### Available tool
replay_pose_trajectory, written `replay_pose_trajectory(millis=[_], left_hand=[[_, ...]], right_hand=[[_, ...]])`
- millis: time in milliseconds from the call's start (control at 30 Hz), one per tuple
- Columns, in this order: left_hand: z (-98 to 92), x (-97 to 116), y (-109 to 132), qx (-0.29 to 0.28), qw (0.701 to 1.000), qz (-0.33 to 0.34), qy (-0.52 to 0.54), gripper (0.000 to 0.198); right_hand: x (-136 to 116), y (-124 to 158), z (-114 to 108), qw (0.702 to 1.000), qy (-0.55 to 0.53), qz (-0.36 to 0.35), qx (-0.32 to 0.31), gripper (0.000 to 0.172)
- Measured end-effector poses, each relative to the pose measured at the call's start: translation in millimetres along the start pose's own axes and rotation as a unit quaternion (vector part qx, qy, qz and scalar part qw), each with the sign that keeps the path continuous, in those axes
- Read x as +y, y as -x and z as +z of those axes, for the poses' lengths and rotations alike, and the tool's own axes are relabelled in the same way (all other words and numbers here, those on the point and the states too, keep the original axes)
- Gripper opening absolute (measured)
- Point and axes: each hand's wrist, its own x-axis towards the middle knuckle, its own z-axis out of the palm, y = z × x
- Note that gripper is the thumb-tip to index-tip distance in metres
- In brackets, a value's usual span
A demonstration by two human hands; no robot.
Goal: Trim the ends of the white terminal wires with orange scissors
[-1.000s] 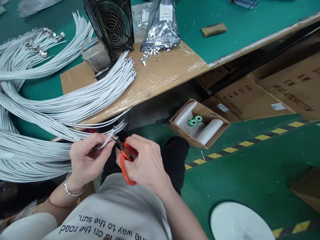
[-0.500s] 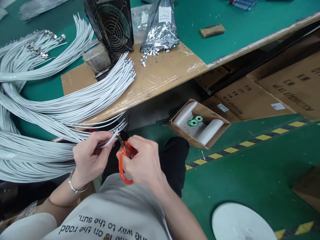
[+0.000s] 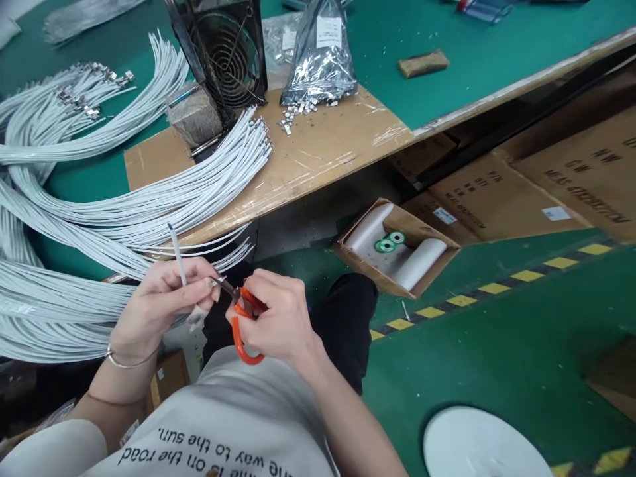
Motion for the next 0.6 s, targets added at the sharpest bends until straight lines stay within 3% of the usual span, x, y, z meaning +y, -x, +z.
replay_pose_trajectory(millis=[167,367,467,533,600], left_hand=[[-11.4,7,-3,-0.03,0.995,-0.081,0.046,0.037],[-15.6,10,-6,-0.045,0.995,-0.071,0.051,0.038],[-15.5,9,-12,-0.042,0.994,-0.077,0.062,0.04],[-13.6,7,-16,-0.026,0.996,-0.065,0.063,0.039],[-12.1,6,-17,-0.004,0.998,-0.033,0.052,0.038]], right_hand=[[3,-5,7,0.999,0.029,-0.04,0.007,0.037],[5,-9,7,0.993,0.089,-0.075,0.022,0.036],[6,-8,17,0.988,0.108,-0.089,0.057,0.033],[5,-7,28,0.993,0.066,-0.051,0.088,0.03],[6,-7,34,0.994,-0.007,0.031,0.109,0.025]])
